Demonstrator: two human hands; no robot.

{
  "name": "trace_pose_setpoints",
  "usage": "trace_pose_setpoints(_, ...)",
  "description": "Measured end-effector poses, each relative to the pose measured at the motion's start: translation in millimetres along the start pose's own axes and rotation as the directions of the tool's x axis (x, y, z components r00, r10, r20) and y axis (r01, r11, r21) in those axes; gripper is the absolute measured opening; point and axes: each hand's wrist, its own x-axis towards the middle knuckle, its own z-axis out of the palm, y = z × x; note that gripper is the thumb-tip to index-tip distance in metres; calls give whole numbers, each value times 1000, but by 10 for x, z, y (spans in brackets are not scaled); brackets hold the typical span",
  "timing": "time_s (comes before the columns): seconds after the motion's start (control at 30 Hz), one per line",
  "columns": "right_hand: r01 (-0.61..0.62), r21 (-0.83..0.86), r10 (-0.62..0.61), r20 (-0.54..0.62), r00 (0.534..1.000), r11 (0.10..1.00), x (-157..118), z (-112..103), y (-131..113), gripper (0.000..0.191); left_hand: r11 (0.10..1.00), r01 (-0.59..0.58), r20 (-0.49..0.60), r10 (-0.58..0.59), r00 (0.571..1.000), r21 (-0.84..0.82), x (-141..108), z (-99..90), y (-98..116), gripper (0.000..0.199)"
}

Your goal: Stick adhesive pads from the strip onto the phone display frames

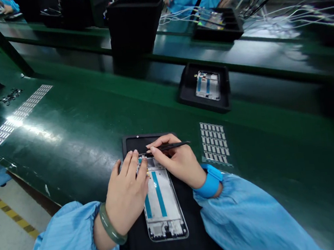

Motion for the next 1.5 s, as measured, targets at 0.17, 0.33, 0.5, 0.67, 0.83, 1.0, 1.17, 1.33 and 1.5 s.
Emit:
trace_pose_setpoints(0.17, 66, -65, -63, 38, 997, 996, -18, 8, -3, 6, 1000, 0, -7, -1, 1000, -4, 2, 1, -2, 41)
trace_pose_setpoints(0.33, 103, -101, -100, 27, 995, 990, -13, 1, 24, 4, 1000, -7, -8, 7, 1000, 0, 3, 3, -3, 41)
trace_pose_setpoints(0.5, 142, -149, -137, 43, 990, 979, -4, -5, 44, 4, 1000, -7, -18, 7, 1000, 5, 13, 1, -3, 41)
trace_pose_setpoints(0.67, 221, -192, -213, 61, 975, 956, -2, -18, 52, 4, 1000, 3, -12, -3, 1000, 9, 12, -2, 1, 41)
trace_pose_setpoints(0.83, 311, -280, -293, 107, 950, 908, 28, -27, 3, 6, 1000, 6, -7, -6, 1000, 21, -2, 12, 10, 42)
trace_pose_setpoints(1.0, 408, -408, -356, 201, 913, 817, 35, 35, -82, 8, 999, -2, -15, 2, 1000, 33, -8, 38, 9, 44)
trace_pose_setpoints(1.17, 272, -299, -261, 78, 962, 915, 24, 41, -15, 4, 1000, 7, -13, -7, 1000, 15, 2, 36, -2, 42)
trace_pose_setpoints(1.33, 84, -89, -87, -21, 996, 992, 19, 13, 64, 7, 1000, 9, -4, -9, 1000, 2, 8, 12, 2, 41)
trace_pose_setpoints(1.5, 115, -103, -113, 20, 993, 988, 5, 45, 46, 7, 1000, 12, -2, -12, 1000, 2, 7, 6, 13, 42)
